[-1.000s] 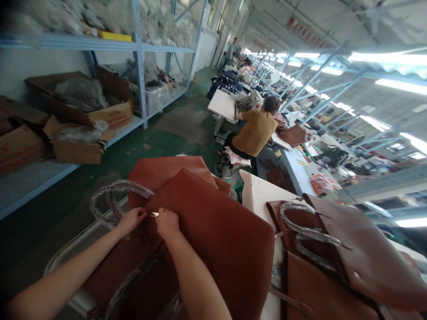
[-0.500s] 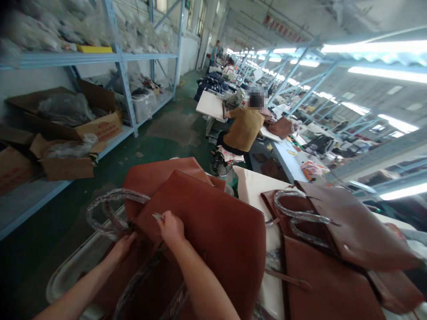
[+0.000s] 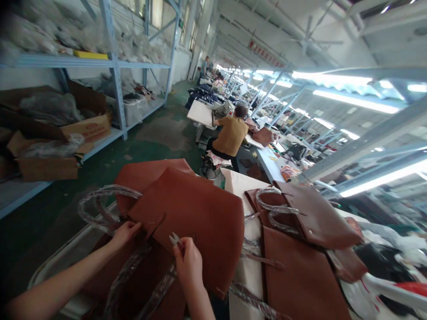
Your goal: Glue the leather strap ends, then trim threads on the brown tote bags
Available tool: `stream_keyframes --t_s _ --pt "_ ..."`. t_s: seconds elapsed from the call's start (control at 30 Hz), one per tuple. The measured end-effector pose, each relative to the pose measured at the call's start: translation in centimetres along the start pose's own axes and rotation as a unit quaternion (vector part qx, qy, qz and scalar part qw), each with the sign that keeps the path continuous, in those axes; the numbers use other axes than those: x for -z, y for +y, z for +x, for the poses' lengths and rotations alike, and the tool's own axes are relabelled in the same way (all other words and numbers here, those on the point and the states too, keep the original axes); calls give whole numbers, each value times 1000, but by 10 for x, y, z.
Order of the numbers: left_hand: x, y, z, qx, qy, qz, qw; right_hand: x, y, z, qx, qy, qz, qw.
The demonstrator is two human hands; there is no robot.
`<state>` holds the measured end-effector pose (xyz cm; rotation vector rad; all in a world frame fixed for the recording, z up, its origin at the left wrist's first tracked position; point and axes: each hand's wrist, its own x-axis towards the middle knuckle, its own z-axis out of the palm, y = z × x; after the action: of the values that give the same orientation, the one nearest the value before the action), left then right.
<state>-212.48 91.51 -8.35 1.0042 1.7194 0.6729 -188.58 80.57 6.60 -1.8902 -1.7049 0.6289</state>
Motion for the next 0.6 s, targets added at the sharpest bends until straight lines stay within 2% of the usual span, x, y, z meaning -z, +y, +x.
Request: stream_keyframes --t_s 0.1,0.2,0.33,0.43,0.6 --pt "26 6 21 -45 54 72 995 -11 -12 19 36 -20 -47 998" --pt "37 14 45 -71 39 119 990 -41 -27 53 95 -65 -119 986" --pt "35 14 66 -57 0 146 988 -96 -43 107 162 -127 -234 950" --pt "35 9 73 -43 -19 131 990 -133 -50 141 179 -159 -255 937" --pt "35 2 79 -28 -17 75 997 -171 -57 170 203 -200 -282 916"
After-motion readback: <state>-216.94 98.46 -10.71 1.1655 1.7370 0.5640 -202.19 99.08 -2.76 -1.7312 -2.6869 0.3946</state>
